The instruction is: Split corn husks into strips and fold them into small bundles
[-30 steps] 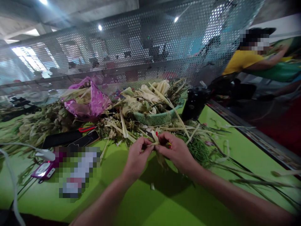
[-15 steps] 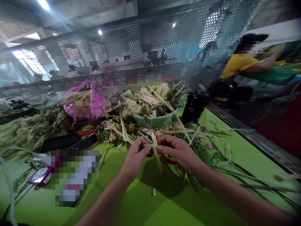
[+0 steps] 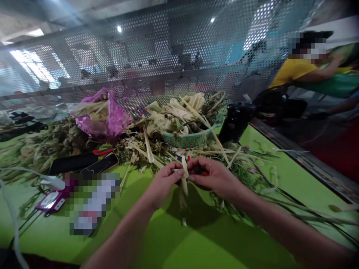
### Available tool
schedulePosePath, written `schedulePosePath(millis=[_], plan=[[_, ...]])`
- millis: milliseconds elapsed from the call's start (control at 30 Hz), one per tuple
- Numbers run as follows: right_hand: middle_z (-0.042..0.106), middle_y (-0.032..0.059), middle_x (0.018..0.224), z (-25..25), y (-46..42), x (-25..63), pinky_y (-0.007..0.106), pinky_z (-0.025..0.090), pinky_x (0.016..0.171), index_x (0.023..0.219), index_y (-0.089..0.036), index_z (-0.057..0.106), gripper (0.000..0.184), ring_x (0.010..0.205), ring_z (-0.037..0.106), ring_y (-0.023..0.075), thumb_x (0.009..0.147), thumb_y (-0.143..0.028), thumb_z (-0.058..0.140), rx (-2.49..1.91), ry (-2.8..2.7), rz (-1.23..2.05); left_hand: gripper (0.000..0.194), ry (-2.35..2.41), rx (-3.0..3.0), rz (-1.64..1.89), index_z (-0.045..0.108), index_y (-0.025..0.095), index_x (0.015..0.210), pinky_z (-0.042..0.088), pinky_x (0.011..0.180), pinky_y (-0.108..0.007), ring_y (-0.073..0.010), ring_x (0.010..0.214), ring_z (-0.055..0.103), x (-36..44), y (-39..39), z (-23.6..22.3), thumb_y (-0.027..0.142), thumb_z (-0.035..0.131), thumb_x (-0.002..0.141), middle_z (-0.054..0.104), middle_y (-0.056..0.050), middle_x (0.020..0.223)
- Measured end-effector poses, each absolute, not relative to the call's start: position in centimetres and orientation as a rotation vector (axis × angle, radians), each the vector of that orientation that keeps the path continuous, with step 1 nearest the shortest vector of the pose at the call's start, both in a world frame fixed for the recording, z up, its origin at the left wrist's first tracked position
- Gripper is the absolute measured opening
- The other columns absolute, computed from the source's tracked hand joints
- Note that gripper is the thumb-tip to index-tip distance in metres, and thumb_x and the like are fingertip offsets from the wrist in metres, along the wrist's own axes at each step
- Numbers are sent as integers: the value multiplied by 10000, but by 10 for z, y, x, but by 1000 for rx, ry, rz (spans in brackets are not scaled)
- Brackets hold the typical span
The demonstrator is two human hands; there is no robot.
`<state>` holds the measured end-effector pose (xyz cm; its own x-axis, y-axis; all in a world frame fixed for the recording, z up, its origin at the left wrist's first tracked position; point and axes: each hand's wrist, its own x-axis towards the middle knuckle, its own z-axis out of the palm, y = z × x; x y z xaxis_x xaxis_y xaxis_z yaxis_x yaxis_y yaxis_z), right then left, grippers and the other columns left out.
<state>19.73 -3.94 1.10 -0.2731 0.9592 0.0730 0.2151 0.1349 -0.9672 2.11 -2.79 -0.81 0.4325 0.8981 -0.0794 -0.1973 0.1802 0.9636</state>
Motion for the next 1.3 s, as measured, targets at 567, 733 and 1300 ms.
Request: schedulePosePath(millis=[567, 733, 1300], plan=[[605, 19, 813, 14, -36, 200, 313, 490, 707, 889, -199, 501, 205, 766, 578, 158, 751, -228, 650, -1098, -1636, 1044, 258, 715, 974, 902, 538, 151, 753, 335, 512, -171, -46, 540, 443, 22, -29, -11, 360, 690, 756, 481, 38, 634], [592, 16, 777, 16, -36, 203, 292, 473, 685, 827, -196, 526, 121, 727, 556, 150, 788, -238, 632, -1084, -1735, 953, 243, 717, 976, 876, 543, 149, 743, 356, 520, -175, -53, 552, 465, 18, -30, -9, 339, 695, 751, 499, 29, 644], [688, 45, 945, 1, -44, 200, 374, 392, 825, 984, -245, 648, 139, 896, 562, 213, 875, -231, 564, -988, -2217, -59, 260, 818, 1021, 946, 541, 182, 825, 290, 520, -190, -66, 549, 390, 27, -29, -15, 417, 641, 779, 456, 47, 643]])
